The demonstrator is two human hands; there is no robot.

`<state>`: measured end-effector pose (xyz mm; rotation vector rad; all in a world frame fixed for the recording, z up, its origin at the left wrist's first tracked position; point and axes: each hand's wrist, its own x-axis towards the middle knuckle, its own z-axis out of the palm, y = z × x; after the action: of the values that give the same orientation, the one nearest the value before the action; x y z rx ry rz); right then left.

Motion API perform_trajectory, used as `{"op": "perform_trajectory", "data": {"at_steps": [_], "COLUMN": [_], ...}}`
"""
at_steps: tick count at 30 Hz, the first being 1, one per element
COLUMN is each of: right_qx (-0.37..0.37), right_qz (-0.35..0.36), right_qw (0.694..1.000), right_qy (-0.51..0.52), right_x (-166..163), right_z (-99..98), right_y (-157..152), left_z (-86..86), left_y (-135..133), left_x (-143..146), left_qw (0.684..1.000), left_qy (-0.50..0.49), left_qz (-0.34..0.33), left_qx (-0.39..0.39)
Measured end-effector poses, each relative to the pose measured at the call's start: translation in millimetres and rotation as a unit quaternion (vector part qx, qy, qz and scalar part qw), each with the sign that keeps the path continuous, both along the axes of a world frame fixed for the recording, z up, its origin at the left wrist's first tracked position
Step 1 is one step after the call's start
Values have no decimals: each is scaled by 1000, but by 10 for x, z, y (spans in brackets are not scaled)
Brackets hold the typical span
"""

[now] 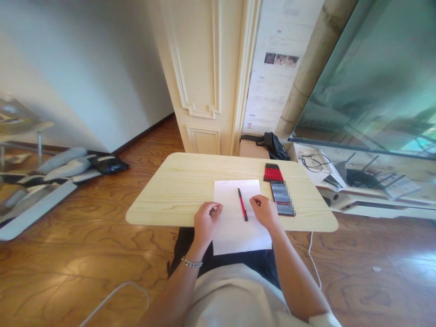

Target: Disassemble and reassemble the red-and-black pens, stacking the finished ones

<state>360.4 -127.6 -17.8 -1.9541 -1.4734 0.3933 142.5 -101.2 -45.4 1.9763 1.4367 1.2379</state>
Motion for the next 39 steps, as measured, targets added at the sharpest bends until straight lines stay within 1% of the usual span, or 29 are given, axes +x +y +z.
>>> {"op": "perform_trajectory", "data": {"at_steps": [4, 10, 13, 17, 19, 20, 22, 23, 25, 27, 28, 29, 32, 34, 35, 36, 37, 39], "right_qx": [-25, -99, -129, -130, -112, -99, -65, -45, -13, 12, 22, 29, 32, 18, 10, 7, 12, 44], "right_qz": [35, 20, 19, 24, 21, 22, 40, 56, 86, 96, 95, 91, 81, 73, 71, 68, 64, 47], "right_qw": [999, 988, 981, 982, 988, 993, 996, 991, 961, 919, 900, 884, 851, 844, 845, 850, 857, 878], "right_qy": [-18, -117, -142, -135, -101, -66, 45, 115, 263, 382, 425, 458, 518, 531, 530, 522, 511, 474], "right_x": [-78, -215, -251, -228, -197, -184, -176, -184, -225, -287, -318, -346, -392, -395, -393, -391, -390, -393], "right_z": [-10, -19, -25, -16, -2, 5, 20, 25, 32, 33, 31, 28, 8, -8, -13, -14, -10, 12], "right_y": [196, 518, 599, 632, 619, 603, 545, 503, 397, 280, 224, 175, 78, 59, 60, 67, 79, 109], "left_z": [4, 13, 11, 48, 107, 144, 221, 252, 288, 284, 270, 251, 197, 178, 174, 175, 178, 188], "left_y": [0, 20, 34, 49, 35, 19, -25, -52, -106, -153, -172, -190, -236, -263, -276, -287, -298, -315], "left_x": [-1, 20, 19, 0, 2, 12, 66, 111, 235, 384, 458, 525, 665, 710, 724, 735, 745, 764], "left_qw": [1000, 1000, 1000, 999, 999, 998, 995, 990, 971, 932, 909, 888, 829, 796, 785, 781, 784, 809], "left_qy": [5, 24, 29, 18, -2, -17, -53, -75, -133, -208, -249, -294, -393, -430, -439, -441, -438, -418], "left_qz": [3, 6, 4, 0, -4, -11, -43, -68, -129, -194, -214, -217, -207, -205, -205, -202, -196, -176], "left_qx": [-2, -4, -2, -31, -51, -60, -79, -94, -148, -225, -256, -280, -340, -373, -386, -393, -393, -375]}}
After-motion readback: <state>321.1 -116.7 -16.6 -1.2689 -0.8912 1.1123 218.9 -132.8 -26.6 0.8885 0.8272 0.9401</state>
